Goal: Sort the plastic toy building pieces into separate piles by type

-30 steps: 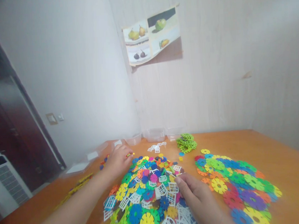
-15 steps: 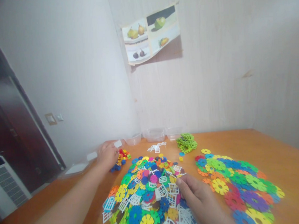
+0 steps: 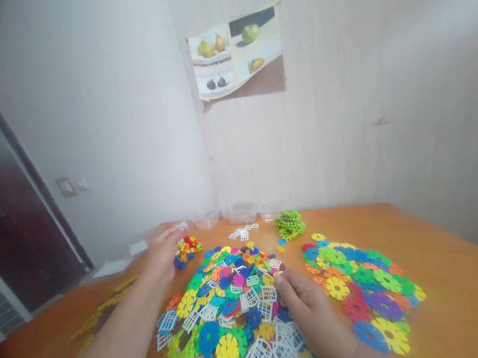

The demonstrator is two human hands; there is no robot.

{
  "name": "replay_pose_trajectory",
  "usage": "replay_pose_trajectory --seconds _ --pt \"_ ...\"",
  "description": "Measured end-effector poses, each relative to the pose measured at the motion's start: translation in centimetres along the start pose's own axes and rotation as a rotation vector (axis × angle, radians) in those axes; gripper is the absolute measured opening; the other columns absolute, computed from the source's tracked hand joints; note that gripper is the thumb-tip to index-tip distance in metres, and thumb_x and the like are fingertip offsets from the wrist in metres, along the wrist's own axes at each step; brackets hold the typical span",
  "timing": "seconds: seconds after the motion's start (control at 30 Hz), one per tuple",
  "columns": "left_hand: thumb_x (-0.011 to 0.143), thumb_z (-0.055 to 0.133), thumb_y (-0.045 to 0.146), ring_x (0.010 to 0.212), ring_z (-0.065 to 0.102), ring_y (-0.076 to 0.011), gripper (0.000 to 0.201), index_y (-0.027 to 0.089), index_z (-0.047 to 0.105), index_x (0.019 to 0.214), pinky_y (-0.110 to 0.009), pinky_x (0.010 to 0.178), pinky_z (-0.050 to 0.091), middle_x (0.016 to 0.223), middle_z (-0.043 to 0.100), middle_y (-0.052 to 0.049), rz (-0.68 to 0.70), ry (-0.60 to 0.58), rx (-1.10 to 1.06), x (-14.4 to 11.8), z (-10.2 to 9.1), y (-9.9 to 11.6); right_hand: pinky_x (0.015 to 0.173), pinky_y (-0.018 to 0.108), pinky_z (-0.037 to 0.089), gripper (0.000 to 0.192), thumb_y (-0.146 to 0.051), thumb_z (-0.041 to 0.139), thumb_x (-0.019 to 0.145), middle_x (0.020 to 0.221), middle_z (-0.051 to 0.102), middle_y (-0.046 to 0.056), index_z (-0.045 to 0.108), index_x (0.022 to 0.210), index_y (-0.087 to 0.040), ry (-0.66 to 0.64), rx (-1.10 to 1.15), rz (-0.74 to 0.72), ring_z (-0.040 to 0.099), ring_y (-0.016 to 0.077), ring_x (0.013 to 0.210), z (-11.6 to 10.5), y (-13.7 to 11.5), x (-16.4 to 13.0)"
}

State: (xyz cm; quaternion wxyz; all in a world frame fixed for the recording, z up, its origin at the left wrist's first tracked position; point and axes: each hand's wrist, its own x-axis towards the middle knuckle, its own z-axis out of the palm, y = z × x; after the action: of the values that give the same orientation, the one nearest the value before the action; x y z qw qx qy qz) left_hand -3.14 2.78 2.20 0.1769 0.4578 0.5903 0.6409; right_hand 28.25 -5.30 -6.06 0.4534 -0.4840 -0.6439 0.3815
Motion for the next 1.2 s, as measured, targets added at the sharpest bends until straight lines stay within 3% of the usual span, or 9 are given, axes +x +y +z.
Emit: replay_pose_trajectory --seconds 0.1,0.2,0.37,0.53,0.73,0.9,1.0,1.07,1.2 --pt "0.068 0.068 0.046 0.090 0.064 -0.0199 0.034 0.019 0.069 0.089 -0.030 0.074 0.048 0.096 0.072 -0.004 -0.079 0.065 -0.202 -1.8 1.0 0.7 0.047 0.021 0.031 0.048 -0.059 0.041 0.093 0.058 0.044 -0.004 0.051 0.068 -0.020 0.035 0.039 0.005 0.041 0.0095 0.052 0.1 0.4 0.1" --pt "0.067 0.069 0.045 0.088 0.063 -0.0196 0.033 0.018 0.069 0.086 -0.029 0.075 0.047 0.091 0.071 -0.004 -0.073 0.050 -0.198 -3.0 1.7 0.0 0.044 0.020 0.028 0.047 -0.059 0.042 0.093 0.057 0.044 -0.005 0.051 0.069 -0.020 0.048 0.093 0.022 0.039 0.0088 0.049 0.1 0.7 0.2" --pt "0.075 0.062 0.045 0.079 0.061 -0.0193 0.028 0.018 0.069 0.079 -0.028 0.073 0.044 0.078 0.069 -0.001 0.051 -0.079 0.107 -3.0 1.8 -2.5 0.042 0.020 0.027 0.045 -0.058 0.044 0.092 0.058 0.048 -0.004 0.051 0.069 -0.020 0.064 0.081 0.009 0.037 0.0075 0.046 0.1 0.7 0.1" --pt "0.083 0.052 0.047 0.070 0.061 -0.0202 0.032 0.019 0.066 0.073 -0.027 0.064 0.039 0.069 0.066 -0.001 0.151 -0.279 0.426 -2.2 1.1 -3.9 0.046 0.021 0.034 0.042 -0.058 0.044 0.092 0.058 0.051 -0.004 0.055 0.078 -0.020 0.120 0.060 0.023 0.046 0.0103 0.051 -0.2 0.4 0.1" --pt "0.088 0.046 0.038 0.072 0.060 -0.0185 0.032 0.020 0.064 0.070 -0.025 0.063 0.034 0.072 0.067 -0.002 0.225 -0.462 0.567 -2.1 1.3 -4.3 0.059 0.025 0.045 0.036 -0.050 0.048 0.089 0.073 0.063 0.001 0.062 0.096 -0.017 0.187 -0.033 -0.005 0.059 0.0152 0.066 -1.0 0.6 1.1" --pt "0.089 0.044 0.029 0.065 0.055 -0.0170 0.031 0.020 0.054 0.060 -0.026 0.059 0.028 0.065 0.062 -0.002 0.216 -0.555 0.657 -1.9 1.4 -4.8 0.074 0.031 0.051 0.036 -0.038 0.047 0.088 0.093 0.071 0.007 0.067 0.110 -0.018 0.190 -0.301 0.011 0.067 0.0222 0.085 -1.3 0.3 2.8" --pt "0.085 0.049 0.025 0.065 0.055 -0.0178 0.029 0.020 0.054 0.057 -0.026 0.061 0.031 0.063 0.062 -0.002 0.174 -0.500 0.546 -1.5 1.2 -5.2 0.088 0.033 0.048 0.039 -0.029 0.044 0.088 0.111 0.070 0.011 0.066 0.118 -0.017 0.084 -0.591 -0.054 0.065 0.0233 0.102 -1.6 -0.1 5.0" --pt "0.081 0.053 0.025 0.068 0.057 -0.0190 0.025 0.020 0.058 0.057 -0.026 0.063 0.035 0.065 0.064 -0.003 0.120 -0.385 0.407 -1.2 0.9 -5.1 0.096 0.032 0.043 0.043 -0.022 0.042 0.089 0.126 0.064 0.013 0.062 0.126 -0.016 0.001 -0.815 -0.073 0.060 0.0229 0.114 -1.8 -0.3 6.9" --pt "0.077 0.059 0.030 0.075 0.063 -0.0206 0.015 0.018 0.066 0.071 -0.028 0.067 0.043 0.073 0.069 -0.005 -0.088 -0.074 -0.015 -0.4 0.0 -4.0 0.091 0.032 0.042 0.036 -0.019 0.048 0.087 0.118 0.067 0.013 0.068 0.116 -0.021 -0.125 -1.028 -0.046 0.060 0.0246 0.112 -2.4 0.1 10.6"
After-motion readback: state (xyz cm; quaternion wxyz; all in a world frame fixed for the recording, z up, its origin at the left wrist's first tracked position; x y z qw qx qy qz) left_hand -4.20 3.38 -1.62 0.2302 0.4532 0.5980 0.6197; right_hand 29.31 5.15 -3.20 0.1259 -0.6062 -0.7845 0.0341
